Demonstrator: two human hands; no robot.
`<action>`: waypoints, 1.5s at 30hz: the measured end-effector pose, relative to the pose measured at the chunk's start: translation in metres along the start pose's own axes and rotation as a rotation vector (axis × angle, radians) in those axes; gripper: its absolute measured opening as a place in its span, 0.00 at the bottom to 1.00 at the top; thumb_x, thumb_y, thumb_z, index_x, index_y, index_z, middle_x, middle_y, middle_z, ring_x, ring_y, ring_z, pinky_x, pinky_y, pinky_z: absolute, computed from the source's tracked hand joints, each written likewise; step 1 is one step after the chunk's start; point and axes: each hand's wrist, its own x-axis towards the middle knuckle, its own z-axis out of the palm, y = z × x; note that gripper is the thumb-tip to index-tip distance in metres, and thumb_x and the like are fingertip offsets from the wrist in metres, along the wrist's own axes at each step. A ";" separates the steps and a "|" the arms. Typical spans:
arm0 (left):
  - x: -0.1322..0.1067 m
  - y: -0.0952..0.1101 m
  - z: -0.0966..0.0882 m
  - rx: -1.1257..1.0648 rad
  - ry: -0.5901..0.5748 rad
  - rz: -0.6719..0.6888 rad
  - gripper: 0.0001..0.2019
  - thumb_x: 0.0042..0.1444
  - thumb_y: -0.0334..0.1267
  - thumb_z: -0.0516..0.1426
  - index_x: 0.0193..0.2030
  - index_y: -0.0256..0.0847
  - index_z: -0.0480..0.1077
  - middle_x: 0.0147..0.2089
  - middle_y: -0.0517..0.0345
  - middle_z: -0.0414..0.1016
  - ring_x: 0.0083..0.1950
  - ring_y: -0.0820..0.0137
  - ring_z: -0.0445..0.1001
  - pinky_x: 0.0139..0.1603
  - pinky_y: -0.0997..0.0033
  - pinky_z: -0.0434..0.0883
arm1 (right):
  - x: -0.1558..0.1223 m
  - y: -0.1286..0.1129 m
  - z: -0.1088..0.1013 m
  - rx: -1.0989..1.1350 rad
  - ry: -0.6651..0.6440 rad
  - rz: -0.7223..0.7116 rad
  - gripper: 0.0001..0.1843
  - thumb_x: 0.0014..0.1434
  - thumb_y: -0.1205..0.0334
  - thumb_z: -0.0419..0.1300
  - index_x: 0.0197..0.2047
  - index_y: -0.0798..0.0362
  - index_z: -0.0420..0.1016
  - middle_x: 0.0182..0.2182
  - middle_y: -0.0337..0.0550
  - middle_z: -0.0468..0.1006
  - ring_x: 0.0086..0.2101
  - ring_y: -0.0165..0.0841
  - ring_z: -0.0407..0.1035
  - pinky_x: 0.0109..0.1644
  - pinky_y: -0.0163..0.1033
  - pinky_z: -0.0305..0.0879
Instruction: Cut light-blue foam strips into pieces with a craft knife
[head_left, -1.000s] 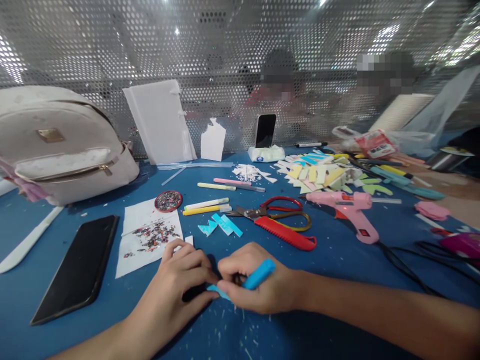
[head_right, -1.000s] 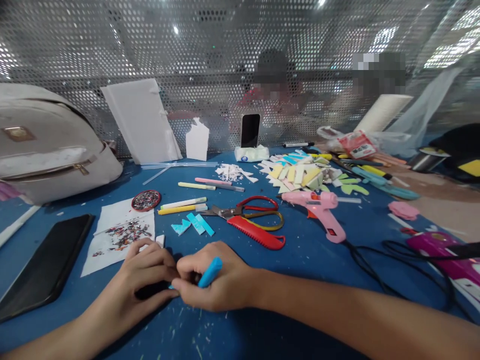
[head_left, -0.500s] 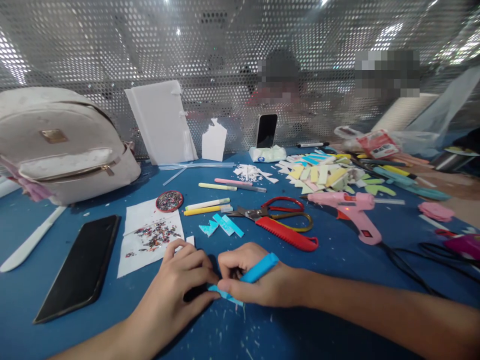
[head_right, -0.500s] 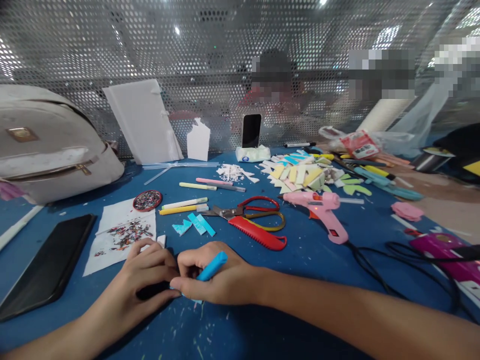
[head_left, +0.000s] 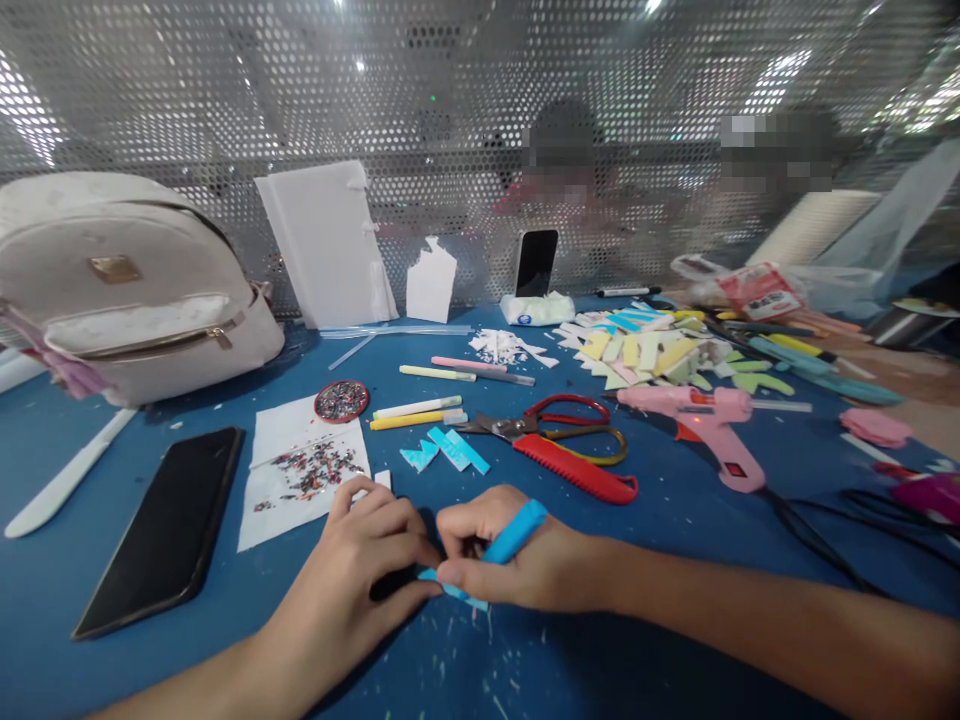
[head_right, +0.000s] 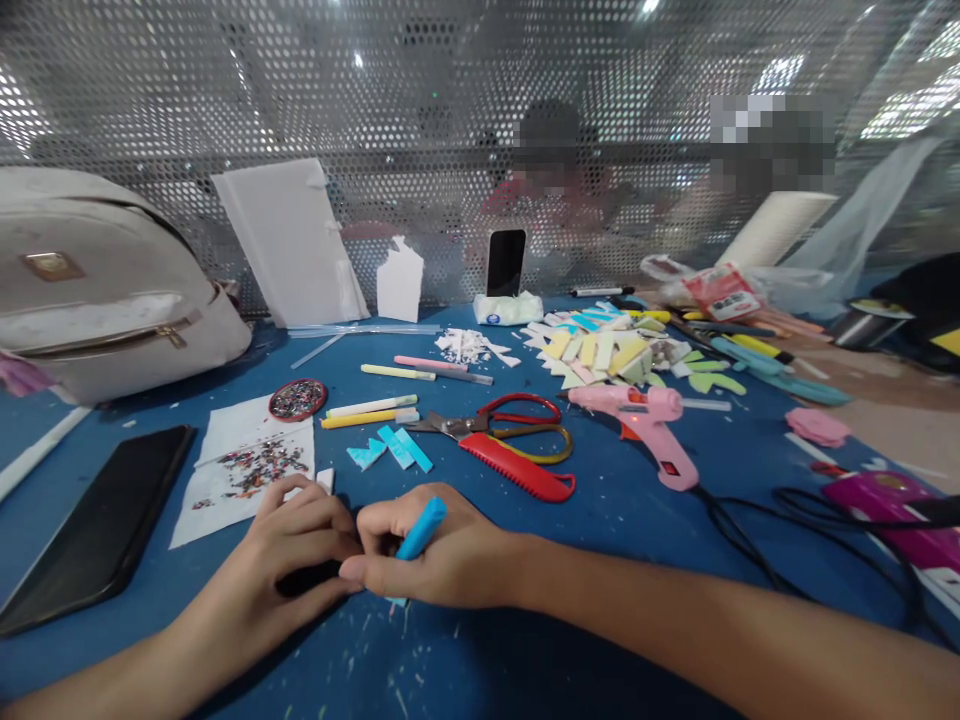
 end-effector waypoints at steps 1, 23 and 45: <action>0.000 0.000 0.000 0.002 0.000 -0.001 0.05 0.67 0.34 0.58 0.39 0.47 0.72 0.38 0.64 0.72 0.41 0.69 0.69 0.57 0.59 0.53 | 0.000 0.000 0.000 -0.006 -0.006 -0.003 0.20 0.62 0.53 0.58 0.23 0.53 0.61 0.18 0.31 0.59 0.22 0.25 0.54 0.25 0.31 0.47; 0.003 0.001 0.000 0.008 0.019 0.010 0.07 0.68 0.35 0.56 0.38 0.46 0.73 0.36 0.62 0.72 0.40 0.68 0.69 0.59 0.57 0.55 | 0.002 0.002 0.001 0.030 -0.011 -0.023 0.26 0.62 0.42 0.59 0.22 0.53 0.62 0.18 0.31 0.61 0.21 0.25 0.54 0.24 0.31 0.47; 0.002 0.001 0.000 -0.006 0.025 -0.011 0.05 0.64 0.32 0.60 0.39 0.47 0.74 0.37 0.64 0.72 0.40 0.70 0.69 0.59 0.59 0.53 | 0.001 0.006 0.001 0.038 -0.025 -0.035 0.25 0.65 0.49 0.55 0.21 0.53 0.58 0.18 0.30 0.52 0.21 0.25 0.49 0.24 0.32 0.45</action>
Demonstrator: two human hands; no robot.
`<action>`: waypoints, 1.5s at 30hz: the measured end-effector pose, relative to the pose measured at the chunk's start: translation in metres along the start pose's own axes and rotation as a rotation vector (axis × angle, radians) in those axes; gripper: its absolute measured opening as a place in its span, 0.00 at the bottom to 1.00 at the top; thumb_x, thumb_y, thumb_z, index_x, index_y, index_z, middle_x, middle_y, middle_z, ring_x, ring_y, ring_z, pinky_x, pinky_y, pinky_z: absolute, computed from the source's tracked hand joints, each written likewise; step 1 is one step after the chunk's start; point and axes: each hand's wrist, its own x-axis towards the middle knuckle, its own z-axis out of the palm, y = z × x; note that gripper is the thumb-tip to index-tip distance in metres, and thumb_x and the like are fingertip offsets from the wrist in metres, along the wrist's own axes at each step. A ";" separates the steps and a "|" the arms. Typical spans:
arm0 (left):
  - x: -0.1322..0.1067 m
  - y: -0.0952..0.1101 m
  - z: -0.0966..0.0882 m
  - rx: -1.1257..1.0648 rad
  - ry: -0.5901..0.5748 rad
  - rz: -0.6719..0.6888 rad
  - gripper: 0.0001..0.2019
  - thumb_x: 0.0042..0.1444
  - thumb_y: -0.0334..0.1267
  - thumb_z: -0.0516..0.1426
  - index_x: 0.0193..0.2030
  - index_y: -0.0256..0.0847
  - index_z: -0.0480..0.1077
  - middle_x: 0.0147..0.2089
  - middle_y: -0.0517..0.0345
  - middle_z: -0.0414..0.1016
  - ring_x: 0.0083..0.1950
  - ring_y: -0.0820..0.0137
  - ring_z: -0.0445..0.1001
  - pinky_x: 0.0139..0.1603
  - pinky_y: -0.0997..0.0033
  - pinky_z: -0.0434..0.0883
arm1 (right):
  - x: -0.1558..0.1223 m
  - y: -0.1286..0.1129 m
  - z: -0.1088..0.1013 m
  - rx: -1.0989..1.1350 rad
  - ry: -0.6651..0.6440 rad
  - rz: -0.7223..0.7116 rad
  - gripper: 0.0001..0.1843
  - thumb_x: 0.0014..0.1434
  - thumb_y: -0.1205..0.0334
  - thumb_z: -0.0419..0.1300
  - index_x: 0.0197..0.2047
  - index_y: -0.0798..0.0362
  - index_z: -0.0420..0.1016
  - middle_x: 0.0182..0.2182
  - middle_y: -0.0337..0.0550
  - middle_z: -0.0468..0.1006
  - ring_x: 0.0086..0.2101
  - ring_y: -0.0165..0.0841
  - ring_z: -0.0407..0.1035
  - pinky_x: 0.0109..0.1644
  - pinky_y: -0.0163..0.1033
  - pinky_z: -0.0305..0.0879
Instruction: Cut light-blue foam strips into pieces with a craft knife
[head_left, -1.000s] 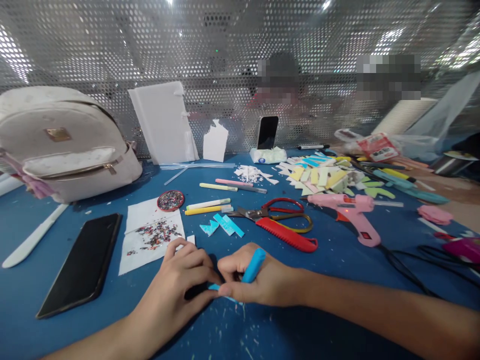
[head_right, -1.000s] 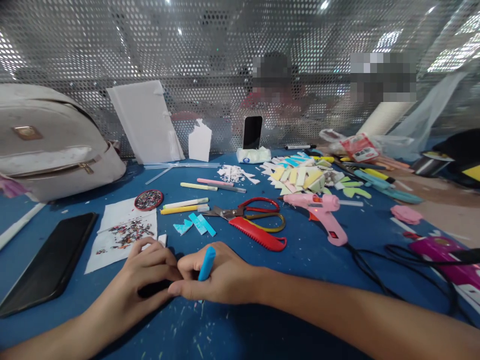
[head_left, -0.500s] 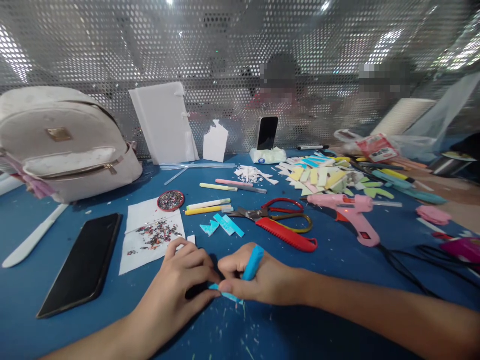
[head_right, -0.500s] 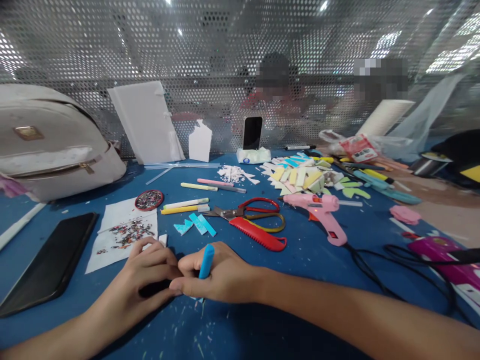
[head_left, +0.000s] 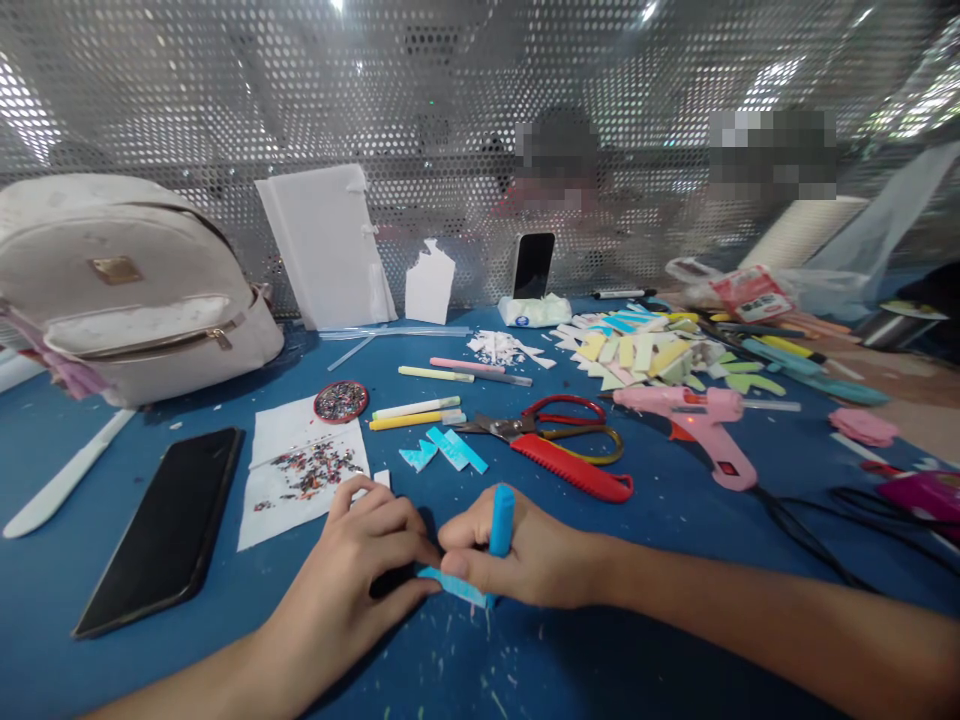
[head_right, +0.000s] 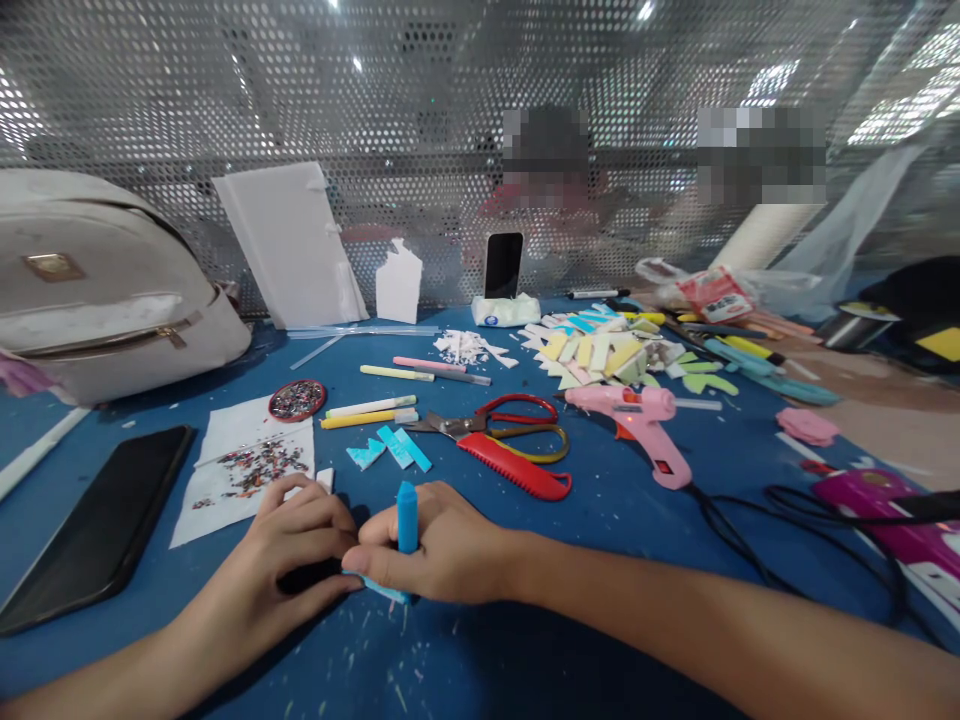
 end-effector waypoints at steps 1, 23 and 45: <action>0.000 0.000 0.000 -0.009 0.004 -0.003 0.04 0.65 0.33 0.60 0.39 0.47 0.74 0.37 0.64 0.71 0.41 0.70 0.69 0.59 0.59 0.54 | 0.000 0.001 0.000 0.006 0.006 0.005 0.24 0.65 0.49 0.56 0.22 0.53 0.58 0.18 0.30 0.53 0.21 0.24 0.49 0.24 0.31 0.46; -0.001 0.005 0.003 -0.016 0.159 -0.008 0.05 0.66 0.34 0.55 0.40 0.47 0.71 0.38 0.65 0.73 0.41 0.69 0.69 0.57 0.59 0.52 | -0.005 -0.013 -0.002 0.065 0.331 -0.032 0.13 0.64 0.58 0.50 0.28 0.52 0.61 0.22 0.34 0.62 0.23 0.28 0.55 0.26 0.33 0.52; -0.020 0.006 0.009 0.429 0.304 0.311 0.21 0.72 0.53 0.45 0.46 0.47 0.76 0.43 0.59 0.77 0.44 0.66 0.70 0.68 0.53 0.46 | -0.002 -0.014 -0.004 0.086 0.323 0.025 0.07 0.63 0.64 0.52 0.32 0.52 0.63 0.25 0.33 0.62 0.26 0.27 0.56 0.29 0.33 0.53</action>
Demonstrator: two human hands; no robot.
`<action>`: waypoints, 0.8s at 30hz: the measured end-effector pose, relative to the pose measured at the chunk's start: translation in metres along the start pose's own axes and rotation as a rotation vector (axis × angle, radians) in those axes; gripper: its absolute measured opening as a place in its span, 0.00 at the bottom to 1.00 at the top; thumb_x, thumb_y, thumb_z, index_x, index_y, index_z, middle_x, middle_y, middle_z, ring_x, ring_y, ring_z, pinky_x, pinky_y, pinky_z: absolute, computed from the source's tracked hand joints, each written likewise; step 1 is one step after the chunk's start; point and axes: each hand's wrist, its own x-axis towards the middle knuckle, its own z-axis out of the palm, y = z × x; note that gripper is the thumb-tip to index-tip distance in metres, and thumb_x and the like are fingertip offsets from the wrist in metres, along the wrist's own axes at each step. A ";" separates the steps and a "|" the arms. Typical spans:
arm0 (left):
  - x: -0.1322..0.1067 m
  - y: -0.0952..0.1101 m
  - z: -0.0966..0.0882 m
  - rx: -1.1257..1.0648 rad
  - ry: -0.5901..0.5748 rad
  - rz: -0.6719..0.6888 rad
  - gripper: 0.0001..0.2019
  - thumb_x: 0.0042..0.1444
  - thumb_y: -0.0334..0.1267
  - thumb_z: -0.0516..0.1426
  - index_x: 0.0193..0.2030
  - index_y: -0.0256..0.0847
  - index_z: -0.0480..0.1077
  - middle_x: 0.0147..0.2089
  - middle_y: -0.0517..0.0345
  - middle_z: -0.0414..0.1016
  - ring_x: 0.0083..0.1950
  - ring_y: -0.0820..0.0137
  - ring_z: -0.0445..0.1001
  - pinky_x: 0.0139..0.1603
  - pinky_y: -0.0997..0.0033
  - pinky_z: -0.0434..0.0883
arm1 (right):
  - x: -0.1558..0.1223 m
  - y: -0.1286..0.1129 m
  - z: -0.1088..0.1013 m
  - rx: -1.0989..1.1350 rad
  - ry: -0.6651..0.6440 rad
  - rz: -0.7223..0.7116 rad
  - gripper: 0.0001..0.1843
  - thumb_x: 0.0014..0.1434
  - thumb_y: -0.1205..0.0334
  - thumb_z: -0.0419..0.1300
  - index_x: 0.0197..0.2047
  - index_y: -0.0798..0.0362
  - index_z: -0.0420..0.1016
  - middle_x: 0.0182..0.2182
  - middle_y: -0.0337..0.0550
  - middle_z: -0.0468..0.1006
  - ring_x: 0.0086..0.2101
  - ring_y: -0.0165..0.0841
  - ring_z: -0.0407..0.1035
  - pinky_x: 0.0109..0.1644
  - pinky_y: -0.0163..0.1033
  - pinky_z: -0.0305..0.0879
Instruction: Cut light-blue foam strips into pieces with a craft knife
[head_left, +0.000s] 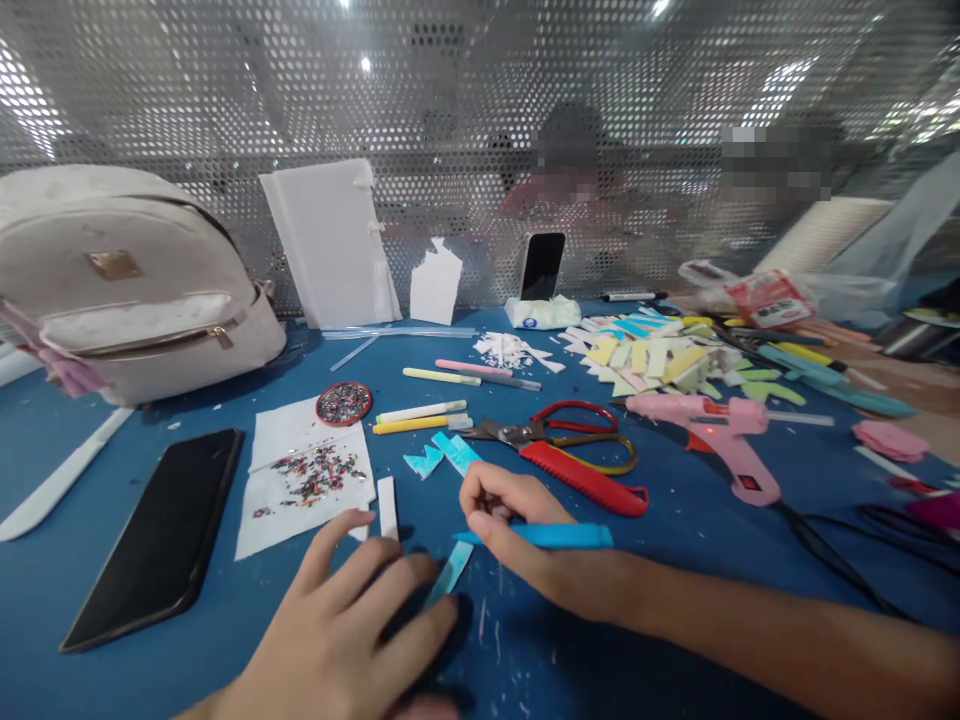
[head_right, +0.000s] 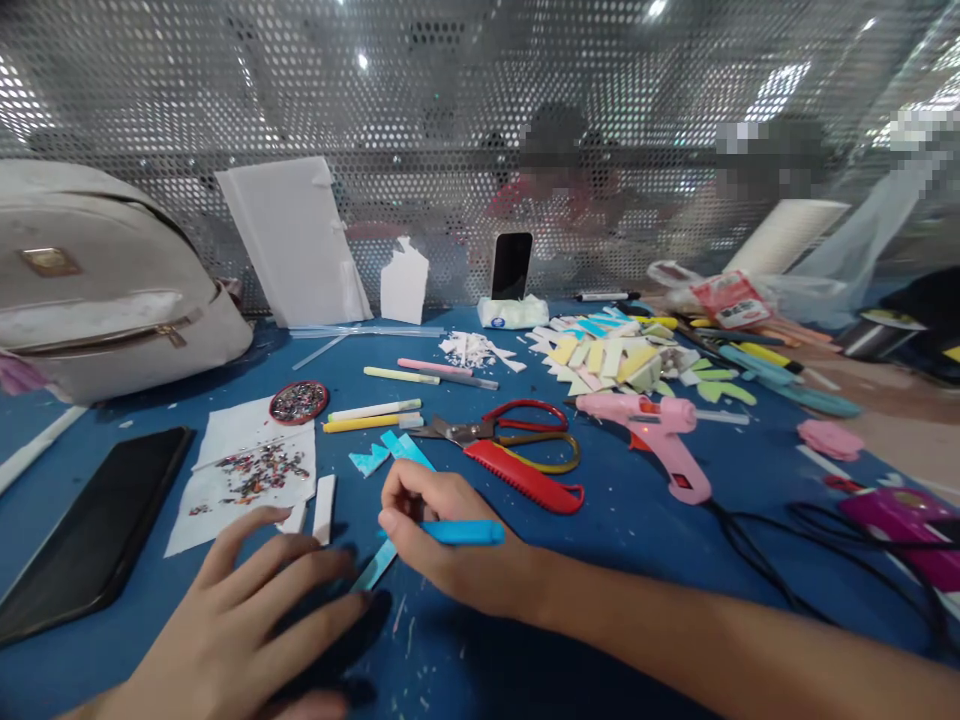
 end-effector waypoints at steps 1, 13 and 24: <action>-0.003 0.001 -0.001 0.077 0.009 0.026 0.22 0.73 0.52 0.43 0.49 0.49 0.76 0.48 0.58 0.78 0.48 0.64 0.70 0.70 0.51 0.45 | 0.000 0.000 -0.001 0.005 -0.022 0.006 0.08 0.64 0.63 0.51 0.31 0.52 0.62 0.25 0.33 0.62 0.25 0.27 0.56 0.29 0.33 0.53; -0.008 -0.005 -0.008 0.213 -0.236 0.145 0.20 0.76 0.39 0.41 0.59 0.51 0.72 0.60 0.67 0.74 0.59 0.69 0.68 0.76 0.49 0.36 | 0.005 0.004 -0.005 -0.156 -0.143 0.010 0.19 0.67 0.59 0.47 0.24 0.51 0.50 0.19 0.32 0.59 0.22 0.27 0.54 0.27 0.35 0.48; -0.007 -0.001 -0.009 0.202 -0.240 0.124 0.20 0.76 0.36 0.40 0.57 0.49 0.73 0.60 0.67 0.74 0.58 0.71 0.70 0.76 0.50 0.36 | 0.002 0.006 -0.004 -0.152 -0.202 -0.004 0.20 0.69 0.58 0.47 0.25 0.50 0.48 0.19 0.30 0.53 0.21 0.26 0.49 0.25 0.35 0.45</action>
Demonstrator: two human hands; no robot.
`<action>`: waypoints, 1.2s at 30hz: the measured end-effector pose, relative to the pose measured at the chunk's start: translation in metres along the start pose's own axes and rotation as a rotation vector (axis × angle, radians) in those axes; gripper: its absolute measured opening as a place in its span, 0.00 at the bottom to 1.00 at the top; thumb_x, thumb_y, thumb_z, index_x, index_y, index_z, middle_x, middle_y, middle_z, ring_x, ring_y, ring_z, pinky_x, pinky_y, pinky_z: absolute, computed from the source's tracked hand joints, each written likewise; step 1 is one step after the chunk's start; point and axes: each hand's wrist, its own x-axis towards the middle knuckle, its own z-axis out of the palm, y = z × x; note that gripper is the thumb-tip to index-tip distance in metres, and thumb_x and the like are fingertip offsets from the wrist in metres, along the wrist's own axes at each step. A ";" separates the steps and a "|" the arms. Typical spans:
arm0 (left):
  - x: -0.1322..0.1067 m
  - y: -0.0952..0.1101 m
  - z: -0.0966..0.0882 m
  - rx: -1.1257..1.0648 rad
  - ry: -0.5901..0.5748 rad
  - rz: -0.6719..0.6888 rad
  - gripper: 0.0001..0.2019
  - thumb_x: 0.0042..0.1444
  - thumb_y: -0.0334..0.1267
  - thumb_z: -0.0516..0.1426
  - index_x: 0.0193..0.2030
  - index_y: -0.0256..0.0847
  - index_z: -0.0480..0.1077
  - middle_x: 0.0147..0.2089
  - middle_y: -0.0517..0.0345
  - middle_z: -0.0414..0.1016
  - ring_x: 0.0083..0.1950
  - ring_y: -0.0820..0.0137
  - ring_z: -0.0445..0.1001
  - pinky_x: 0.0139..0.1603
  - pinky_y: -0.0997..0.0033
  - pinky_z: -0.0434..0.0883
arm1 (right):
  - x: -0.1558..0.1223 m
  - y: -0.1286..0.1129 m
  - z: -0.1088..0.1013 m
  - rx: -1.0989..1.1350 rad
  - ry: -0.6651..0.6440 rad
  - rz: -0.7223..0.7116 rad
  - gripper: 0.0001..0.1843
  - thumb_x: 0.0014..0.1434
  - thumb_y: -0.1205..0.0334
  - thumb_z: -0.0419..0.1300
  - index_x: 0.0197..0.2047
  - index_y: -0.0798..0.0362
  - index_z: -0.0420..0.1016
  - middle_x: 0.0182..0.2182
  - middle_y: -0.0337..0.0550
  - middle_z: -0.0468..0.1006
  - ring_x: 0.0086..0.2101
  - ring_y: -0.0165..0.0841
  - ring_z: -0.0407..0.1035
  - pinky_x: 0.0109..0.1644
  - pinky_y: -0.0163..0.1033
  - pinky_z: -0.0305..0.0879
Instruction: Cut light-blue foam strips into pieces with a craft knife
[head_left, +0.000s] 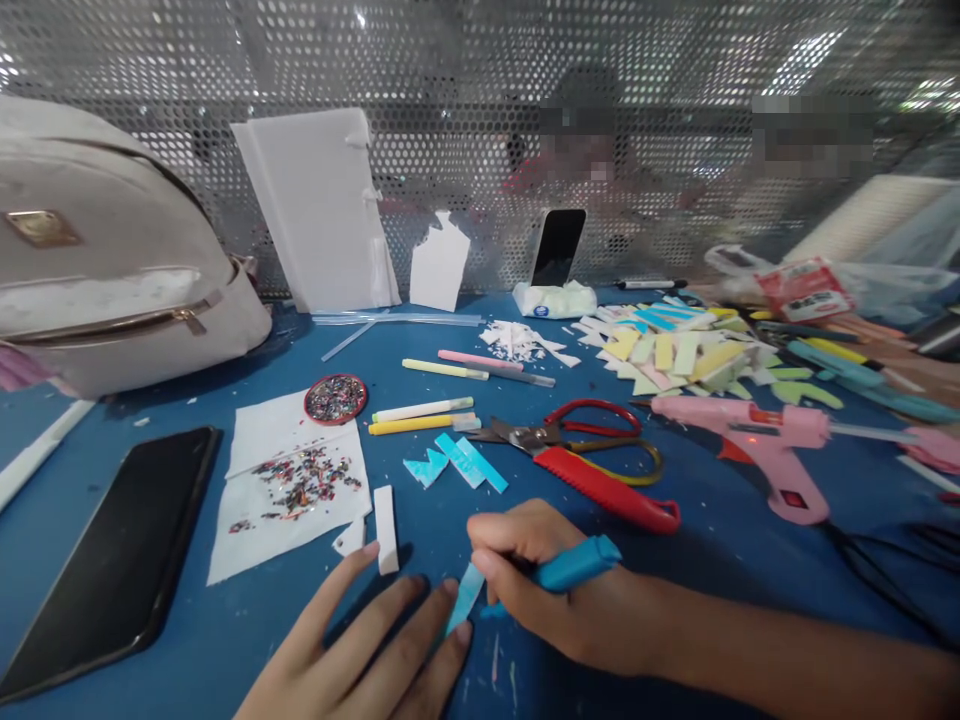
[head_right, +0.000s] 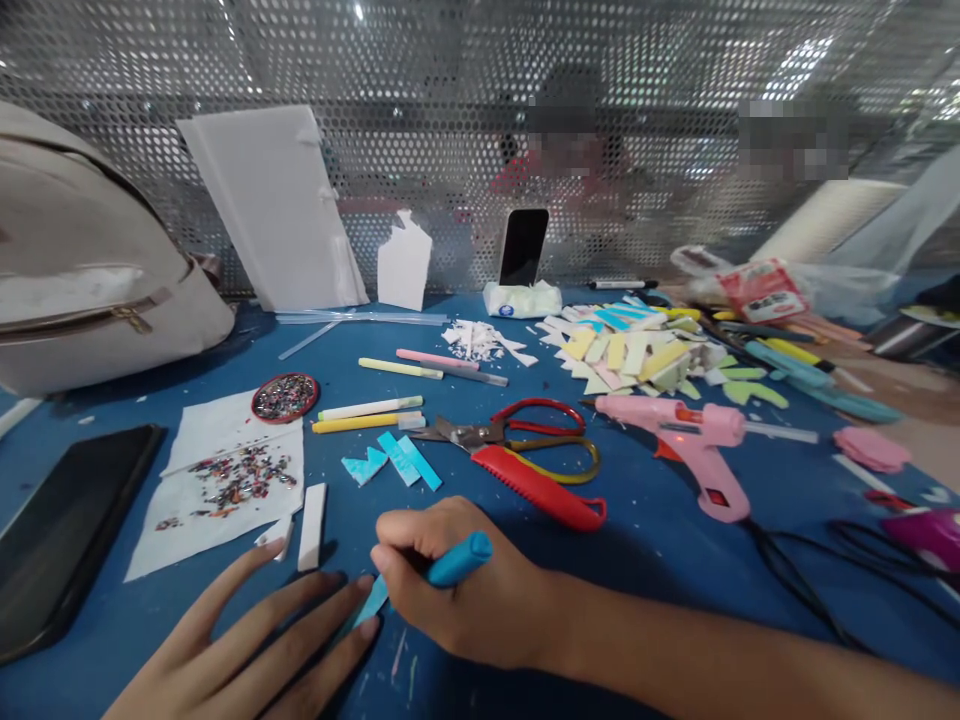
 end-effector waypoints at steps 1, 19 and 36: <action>0.000 0.000 0.000 -0.006 0.004 -0.007 0.20 0.76 0.36 0.41 0.57 0.48 0.73 0.59 0.67 0.74 0.57 0.71 0.71 0.76 0.50 0.36 | 0.000 0.000 0.000 -0.009 0.007 0.000 0.20 0.69 0.58 0.47 0.25 0.50 0.49 0.20 0.31 0.54 0.21 0.26 0.50 0.25 0.34 0.45; 0.000 0.001 0.001 -0.029 0.015 -0.023 0.19 0.75 0.35 0.42 0.58 0.48 0.73 0.58 0.67 0.75 0.56 0.71 0.72 0.76 0.50 0.36 | 0.002 -0.002 0.001 -0.071 0.007 -0.006 0.19 0.68 0.61 0.47 0.25 0.50 0.47 0.20 0.30 0.50 0.22 0.26 0.47 0.26 0.35 0.43; 0.000 0.003 0.001 -0.053 0.006 -0.043 0.19 0.76 0.36 0.42 0.58 0.48 0.73 0.59 0.67 0.75 0.56 0.70 0.72 0.76 0.50 0.35 | 0.002 0.001 0.002 -0.073 0.041 -0.010 0.19 0.69 0.61 0.46 0.25 0.50 0.47 0.20 0.30 0.51 0.22 0.26 0.48 0.26 0.35 0.44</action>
